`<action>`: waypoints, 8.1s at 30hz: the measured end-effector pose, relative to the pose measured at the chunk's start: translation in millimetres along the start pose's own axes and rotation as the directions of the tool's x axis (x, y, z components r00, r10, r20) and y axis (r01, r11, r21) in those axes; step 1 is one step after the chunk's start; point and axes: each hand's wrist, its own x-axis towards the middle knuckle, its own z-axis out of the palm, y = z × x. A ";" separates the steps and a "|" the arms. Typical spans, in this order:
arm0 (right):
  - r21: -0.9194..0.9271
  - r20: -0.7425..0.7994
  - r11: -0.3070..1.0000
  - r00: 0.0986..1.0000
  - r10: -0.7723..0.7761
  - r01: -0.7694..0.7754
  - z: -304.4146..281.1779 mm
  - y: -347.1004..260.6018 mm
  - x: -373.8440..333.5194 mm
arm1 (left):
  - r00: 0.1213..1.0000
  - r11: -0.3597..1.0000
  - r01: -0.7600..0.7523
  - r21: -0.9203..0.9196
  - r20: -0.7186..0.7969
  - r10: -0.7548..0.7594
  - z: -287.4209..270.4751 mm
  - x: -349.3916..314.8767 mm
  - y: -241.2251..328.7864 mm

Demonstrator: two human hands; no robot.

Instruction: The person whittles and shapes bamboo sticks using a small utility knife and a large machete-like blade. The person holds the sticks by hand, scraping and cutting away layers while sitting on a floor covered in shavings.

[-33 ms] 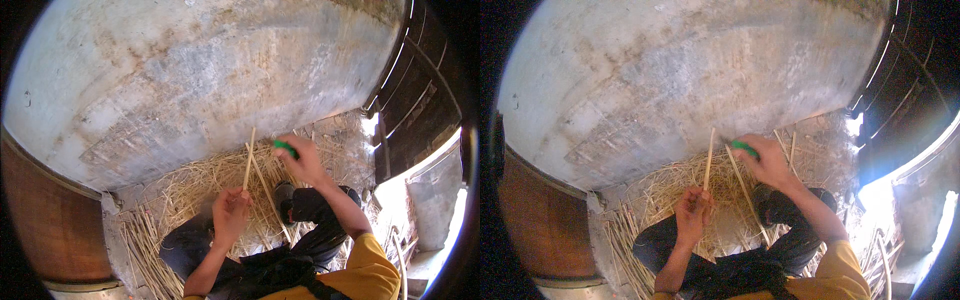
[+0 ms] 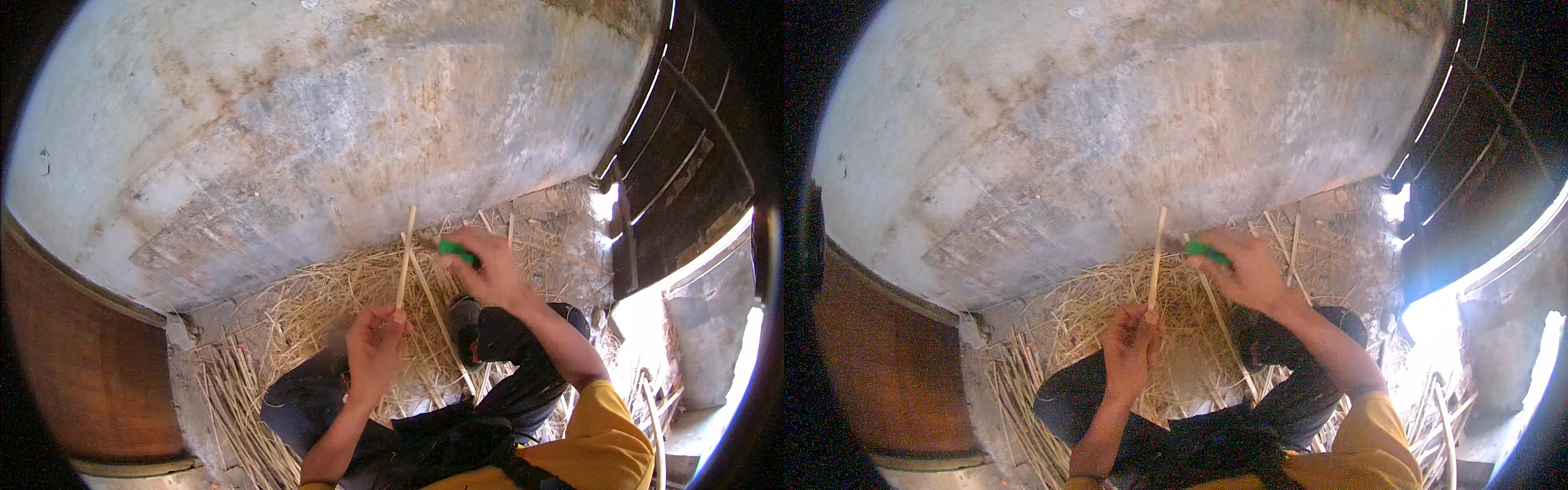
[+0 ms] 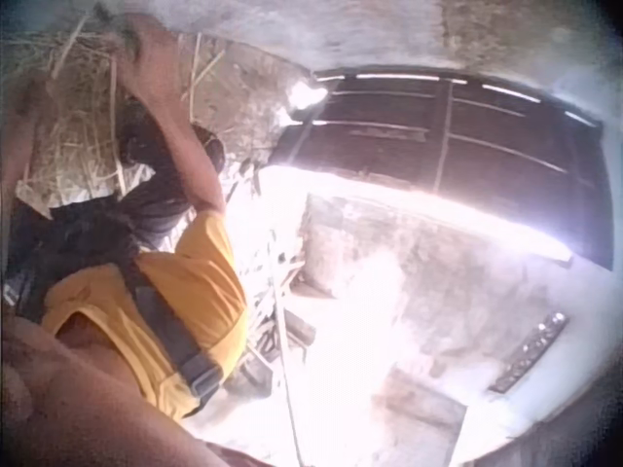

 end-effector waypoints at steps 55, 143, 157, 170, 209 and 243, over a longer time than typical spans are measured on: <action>0.335 0.142 0.837 0.901 0.410 -0.434 -22.3 34.1 31.4 | 0.987 0.985 0.029 0.171 0.152 -0.056 -9.8 -5.9 -10.0; -0.015 0.147 1.000 0.989 -0.003 0.005 25.5 -17.0 -14.7 | 0.992 0.990 -0.118 0.080 -0.042 0.121 2.0 1.9 -3.4; 0.194 -0.185 0.914 0.902 0.390 -0.356 -42.2 56.6 37.4 | 0.976 0.941 -0.198 0.275 0.142 0.164 7.9 -14.6 -5.9; 0.258 0.535 0.834 0.791 0.297 -0.488 -4.8 6.8 9.5 | 0.810 0.267 -0.391 0.881 0.191 0.554 -17.6 11.2 10.1; 0.513 0.340 0.750 0.901 0.269 -0.418 30.5 -27.0 -5.7 | 0.920 0.946 -0.230 0.229 0.369 0.134 -2.1 5.6 6.5; -0.197 0.213 0.947 0.954 -0.211 0.254 32.7 -32.2 -21.1 | 0.952 0.749 -0.281 0.600 0.076 0.296 6.0 -0.3 0.4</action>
